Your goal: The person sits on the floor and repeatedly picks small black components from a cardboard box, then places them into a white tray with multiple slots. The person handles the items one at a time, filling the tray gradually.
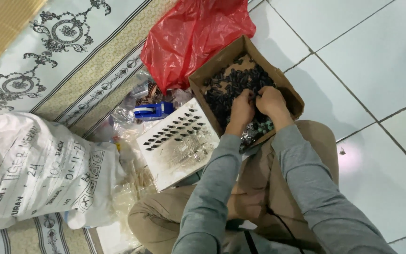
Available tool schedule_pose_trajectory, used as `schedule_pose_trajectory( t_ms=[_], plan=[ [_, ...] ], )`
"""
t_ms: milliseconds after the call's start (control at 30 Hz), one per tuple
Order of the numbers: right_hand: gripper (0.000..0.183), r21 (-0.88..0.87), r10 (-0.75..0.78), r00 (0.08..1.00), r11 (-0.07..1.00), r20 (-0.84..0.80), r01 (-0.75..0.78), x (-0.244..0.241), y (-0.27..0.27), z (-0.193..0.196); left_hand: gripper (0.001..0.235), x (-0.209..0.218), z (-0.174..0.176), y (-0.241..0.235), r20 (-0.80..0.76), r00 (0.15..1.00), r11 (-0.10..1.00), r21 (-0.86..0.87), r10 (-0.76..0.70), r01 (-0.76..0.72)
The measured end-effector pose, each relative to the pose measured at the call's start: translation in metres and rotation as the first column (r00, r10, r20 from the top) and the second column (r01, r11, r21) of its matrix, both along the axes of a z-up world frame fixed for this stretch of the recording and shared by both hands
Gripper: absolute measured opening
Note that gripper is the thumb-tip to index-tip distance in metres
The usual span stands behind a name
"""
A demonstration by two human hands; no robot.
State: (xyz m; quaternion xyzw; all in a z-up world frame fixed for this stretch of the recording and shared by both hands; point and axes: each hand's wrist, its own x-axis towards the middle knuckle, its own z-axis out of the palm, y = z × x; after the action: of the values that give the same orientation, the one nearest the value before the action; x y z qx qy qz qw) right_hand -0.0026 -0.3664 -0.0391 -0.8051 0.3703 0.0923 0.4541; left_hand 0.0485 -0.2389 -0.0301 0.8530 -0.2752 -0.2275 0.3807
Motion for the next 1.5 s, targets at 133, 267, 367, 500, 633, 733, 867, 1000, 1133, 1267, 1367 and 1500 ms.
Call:
schedule_pose_trajectory(
  t_ms=[133,267,367,500,633,733,867,1000,1133,1267,1367,1500],
  plan=[
    [0.039,0.011,-0.012,0.998,1.0,0.068,0.011,-0.01,0.013,0.023,0.029,-0.009,0.005,0.004,-0.106,0.994,0.995,-0.087,0.038,-0.047],
    [0.032,0.025,-0.045,0.993,0.999,0.106,0.042,-0.012,0.012,0.028,0.027,-0.01,-0.006,0.004,-0.151,0.984,0.985,-0.133,0.092,-0.112],
    [0.035,0.046,-0.015,0.997,0.999,0.073,0.012,-0.01,0.008,0.021,0.025,-0.011,-0.006,0.007,-0.185,0.973,0.971,-0.166,0.14,-0.172],
    [0.046,0.082,0.041,0.999,0.996,-0.009,-0.04,-0.014,0.007,0.013,0.022,-0.009,-0.028,0.008,-0.226,0.95,0.955,-0.152,0.215,-0.253],
    [0.051,0.08,0.118,0.992,0.99,-0.034,-0.115,-0.008,0.005,0.007,0.024,-0.004,-0.048,0.007,-0.233,0.949,0.959,-0.136,0.213,-0.249],
    [0.056,0.074,0.175,0.983,0.983,-0.057,-0.17,-0.007,0.005,0.011,0.023,-0.007,-0.043,0.008,-0.272,0.928,0.946,-0.13,0.253,-0.296],
    [0.058,0.042,0.19,0.979,0.982,-0.074,-0.187,-0.004,0.0,-0.012,0.028,-0.008,-0.044,0.005,-0.261,0.927,0.956,-0.043,0.27,-0.29],
    [0.051,-0.027,0.077,0.997,0.997,0.009,-0.077,-0.003,-0.005,-0.017,0.031,-0.008,-0.047,0.003,-0.28,0.907,0.936,-0.067,0.315,-0.345],
    [0.046,-0.041,0.045,0.995,0.998,0.084,-0.041,0.003,-0.015,-0.032,0.028,-0.016,-0.015,0.024,-0.29,0.906,0.926,-0.127,0.309,-0.356],
    [0.041,0.01,0.041,0.983,0.999,0.179,-0.044,0.005,-0.01,-0.023,0.023,-0.037,0.046,0.081,-0.277,0.935,0.903,-0.304,0.221,-0.304],
    [0.037,0.018,0.049,0.967,0.998,0.248,-0.055,-0.002,0.002,0.004,0.021,-0.047,0.084,0.141,-0.26,0.949,0.874,-0.4,0.181,-0.276],
    [0.038,0.098,0.005,0.94,0.994,0.341,-0.041,-0.009,0.024,0.035,0.021,-0.057,0.117,0.223,-0.311,0.917,0.826,-0.426,0.251,-0.37]
  ],
)
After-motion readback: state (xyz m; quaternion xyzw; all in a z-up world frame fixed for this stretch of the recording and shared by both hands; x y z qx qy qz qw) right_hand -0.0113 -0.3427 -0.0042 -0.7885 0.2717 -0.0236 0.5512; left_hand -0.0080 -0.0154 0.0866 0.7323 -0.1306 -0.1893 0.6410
